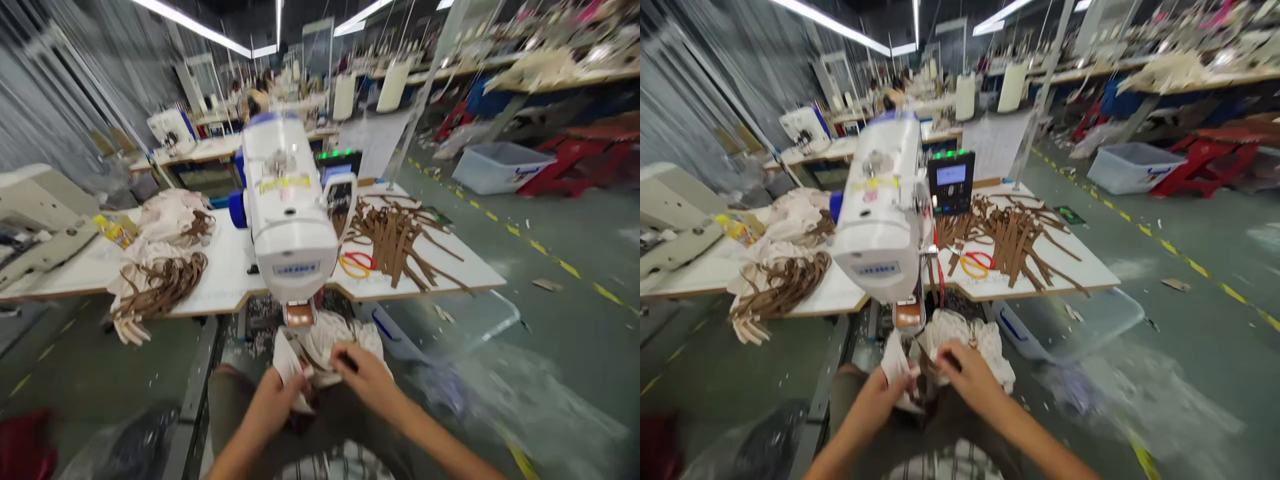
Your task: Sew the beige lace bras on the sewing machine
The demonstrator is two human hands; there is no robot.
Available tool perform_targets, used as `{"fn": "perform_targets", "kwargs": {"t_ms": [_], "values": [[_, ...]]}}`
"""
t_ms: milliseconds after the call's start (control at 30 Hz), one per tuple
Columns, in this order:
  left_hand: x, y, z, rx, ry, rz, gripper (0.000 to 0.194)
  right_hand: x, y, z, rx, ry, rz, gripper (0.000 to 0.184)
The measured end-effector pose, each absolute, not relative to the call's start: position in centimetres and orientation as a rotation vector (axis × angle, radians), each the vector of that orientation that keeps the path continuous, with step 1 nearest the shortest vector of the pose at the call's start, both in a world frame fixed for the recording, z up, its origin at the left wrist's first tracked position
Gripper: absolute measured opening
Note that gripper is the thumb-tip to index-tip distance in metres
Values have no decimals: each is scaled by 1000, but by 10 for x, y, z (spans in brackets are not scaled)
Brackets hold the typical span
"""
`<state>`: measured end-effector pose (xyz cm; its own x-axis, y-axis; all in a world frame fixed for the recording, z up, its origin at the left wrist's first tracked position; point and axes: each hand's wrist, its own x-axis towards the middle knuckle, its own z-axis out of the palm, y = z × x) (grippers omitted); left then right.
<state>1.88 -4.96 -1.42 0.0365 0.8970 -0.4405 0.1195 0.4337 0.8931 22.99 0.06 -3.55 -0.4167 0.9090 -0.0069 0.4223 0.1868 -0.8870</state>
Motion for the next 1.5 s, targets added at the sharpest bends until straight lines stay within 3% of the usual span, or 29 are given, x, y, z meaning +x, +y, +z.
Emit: {"fn": "perform_targets", "kwargs": {"t_ms": [133, 433, 767, 933, 1133, 1500], "values": [[19, -47, -11, 794, 1397, 855, 41, 236, -6, -35, -1308, -1778, 983, 17], [40, -52, -22, 603, 1328, 1086, 31, 203, -27, -32, -1047, -1880, 911, 11], [46, -55, -14, 847, 1557, 886, 34, 204, -22, -39, -1177, -1791, 1021, 10], [45, -54, -17, 1057, 1535, 818, 29, 213, -13, -40, -1244, -1794, 1263, 5], [37, -52, -18, 1354, 1469, 794, 26, 222, -5, -30, -1138, -1883, 1401, 10], [41, -47, -22, 919, 1443, 731, 32, 218, -9, -30, -1212, -1899, 1368, 11]]}}
